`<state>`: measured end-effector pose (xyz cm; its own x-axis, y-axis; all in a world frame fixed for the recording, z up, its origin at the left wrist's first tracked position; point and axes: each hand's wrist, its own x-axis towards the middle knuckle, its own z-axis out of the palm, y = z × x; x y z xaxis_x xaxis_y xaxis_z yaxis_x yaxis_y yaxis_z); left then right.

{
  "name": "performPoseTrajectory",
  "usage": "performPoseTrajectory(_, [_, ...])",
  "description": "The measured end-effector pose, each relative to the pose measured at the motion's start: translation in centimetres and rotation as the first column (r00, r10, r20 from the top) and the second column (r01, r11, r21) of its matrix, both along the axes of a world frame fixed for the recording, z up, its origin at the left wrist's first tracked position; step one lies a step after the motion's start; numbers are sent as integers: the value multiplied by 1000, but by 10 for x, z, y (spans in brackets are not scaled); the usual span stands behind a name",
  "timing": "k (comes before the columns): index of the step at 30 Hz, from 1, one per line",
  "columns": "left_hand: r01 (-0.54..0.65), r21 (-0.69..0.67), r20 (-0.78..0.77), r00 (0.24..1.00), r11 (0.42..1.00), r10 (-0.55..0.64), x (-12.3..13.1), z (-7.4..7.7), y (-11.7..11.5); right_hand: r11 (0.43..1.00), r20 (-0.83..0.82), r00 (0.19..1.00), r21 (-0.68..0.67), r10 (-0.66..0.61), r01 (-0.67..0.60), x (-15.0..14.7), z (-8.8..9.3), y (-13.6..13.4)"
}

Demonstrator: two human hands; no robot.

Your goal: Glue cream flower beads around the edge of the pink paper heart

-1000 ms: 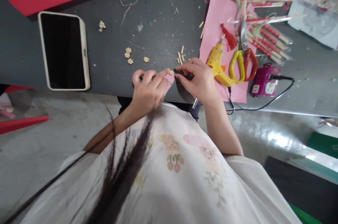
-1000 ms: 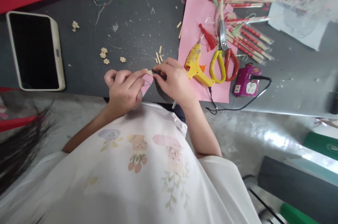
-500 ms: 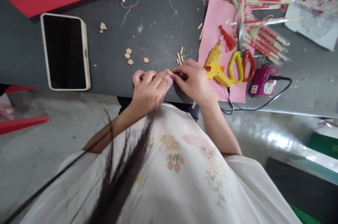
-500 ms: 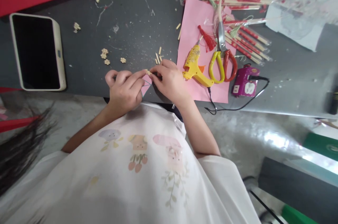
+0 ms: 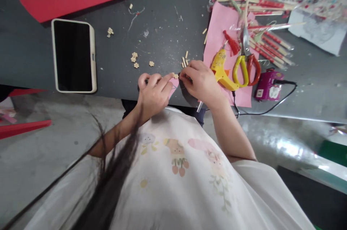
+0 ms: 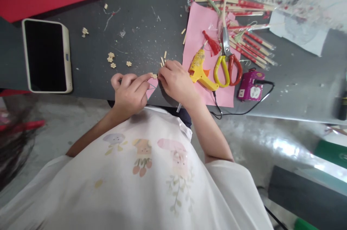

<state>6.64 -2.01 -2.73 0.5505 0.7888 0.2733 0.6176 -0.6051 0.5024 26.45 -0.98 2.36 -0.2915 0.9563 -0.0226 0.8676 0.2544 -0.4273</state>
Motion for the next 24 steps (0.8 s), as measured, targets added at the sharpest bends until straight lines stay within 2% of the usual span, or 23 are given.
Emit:
performPoseTrajectory(4, [-24, -37, 23, 999, 999, 25, 1, 3, 1, 999, -16, 999, -7, 48, -48, 11, 9, -7])
performPoseTrajectory(8, [-15, -62, 30, 999, 998, 17, 3, 5, 3, 999, -37, 999, 30, -37, 38, 35, 22, -18])
performPoseTrajectory(11, [-32, -24, 29, 999, 999, 33, 2, 3, 3, 994, -6, 996, 64, -92, 92, 52, 29, -26])
performPoseTrajectory(13, [-43, 52, 39, 998, 998, 41, 1, 1, 3, 991, 27, 994, 84, -104, 101, 58, 31, -30])
performPoseTrajectory(18, [-55, 231, 119, 992, 971, 28, -2, 0, 6, 992, 105, 990, 86, -98, 90, 53, 27, -32])
performPoseTrajectory(21, [-72, 231, 195, 980, 970, 26, -3, 6, 7, 996, 54, 997, 74, -64, 59, 44, 26, -28])
performPoseTrajectory(24, [-192, 147, 297, 944, 970, 142, -8, 16, 4, 995, 54, 997, 82, -57, 53, 34, 27, -24])
